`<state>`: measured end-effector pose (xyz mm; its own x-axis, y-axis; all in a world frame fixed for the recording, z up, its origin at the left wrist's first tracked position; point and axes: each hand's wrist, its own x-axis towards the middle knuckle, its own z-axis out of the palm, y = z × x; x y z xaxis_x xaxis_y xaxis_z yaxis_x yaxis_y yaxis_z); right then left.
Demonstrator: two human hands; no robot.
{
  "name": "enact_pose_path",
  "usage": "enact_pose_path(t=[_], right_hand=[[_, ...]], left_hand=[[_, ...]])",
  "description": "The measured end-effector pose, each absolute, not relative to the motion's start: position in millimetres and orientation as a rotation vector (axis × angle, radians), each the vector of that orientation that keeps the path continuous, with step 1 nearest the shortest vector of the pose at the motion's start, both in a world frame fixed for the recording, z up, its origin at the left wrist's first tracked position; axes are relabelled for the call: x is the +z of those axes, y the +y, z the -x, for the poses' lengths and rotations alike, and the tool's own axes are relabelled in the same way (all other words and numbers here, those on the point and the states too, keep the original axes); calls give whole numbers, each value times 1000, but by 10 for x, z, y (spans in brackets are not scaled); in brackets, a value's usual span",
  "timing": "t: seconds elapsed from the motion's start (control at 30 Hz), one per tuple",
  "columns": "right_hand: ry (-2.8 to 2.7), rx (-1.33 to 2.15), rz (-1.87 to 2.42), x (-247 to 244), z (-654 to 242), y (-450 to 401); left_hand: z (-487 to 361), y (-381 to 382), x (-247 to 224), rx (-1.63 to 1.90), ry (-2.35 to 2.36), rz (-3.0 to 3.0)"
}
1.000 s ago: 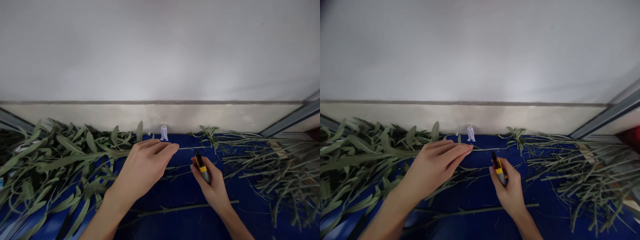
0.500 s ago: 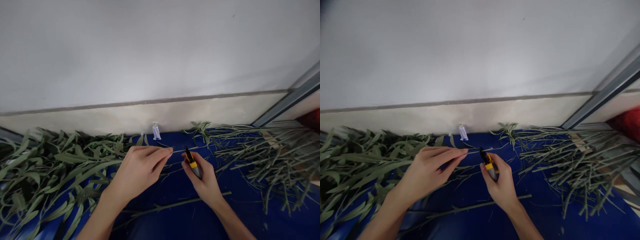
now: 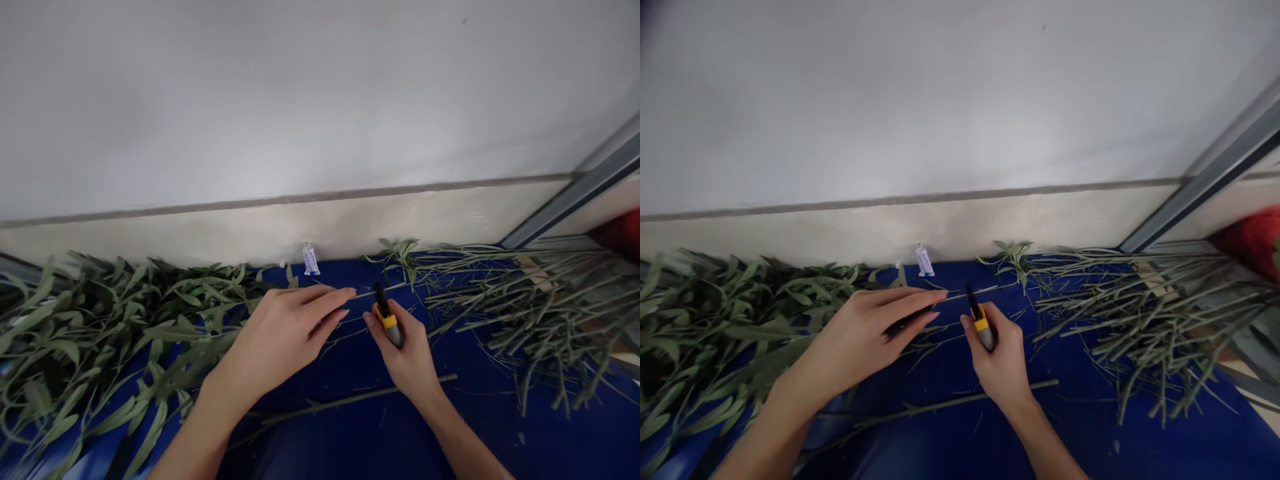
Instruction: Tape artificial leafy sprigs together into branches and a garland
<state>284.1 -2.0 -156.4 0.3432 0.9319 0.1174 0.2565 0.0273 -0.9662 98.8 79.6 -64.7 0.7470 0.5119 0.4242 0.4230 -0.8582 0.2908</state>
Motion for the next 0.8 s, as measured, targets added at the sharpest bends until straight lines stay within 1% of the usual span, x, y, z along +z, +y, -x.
enact_pose_path(t=[0.07,0.17,0.27,0.33,0.43,0.67,0.8], right_hand=[[-1100,737,1512,-1542,-2846,-28],[-1028,725,1535,-1543,-2874,-25],[-881,785,1510,-1615,-2944,11],[-753,838,1452,-1678,-3007,46],[-631,874,1353,-1735,-3079,85],[-691,948,1305,-1724,-3047,98],[-701,1012,1322,-1711,-3014,97]], left_hand=[[-958,796,-606,705,765,-2763],[-902,816,-563,727,733,-2772],[-822,885,-570,749,742,-2806],[-767,964,-615,716,844,-2832],[-744,1081,-744,539,963,-2873],[-1045,1008,-1124,30,843,-2783],[-1130,939,-1226,-5,854,-2795]])
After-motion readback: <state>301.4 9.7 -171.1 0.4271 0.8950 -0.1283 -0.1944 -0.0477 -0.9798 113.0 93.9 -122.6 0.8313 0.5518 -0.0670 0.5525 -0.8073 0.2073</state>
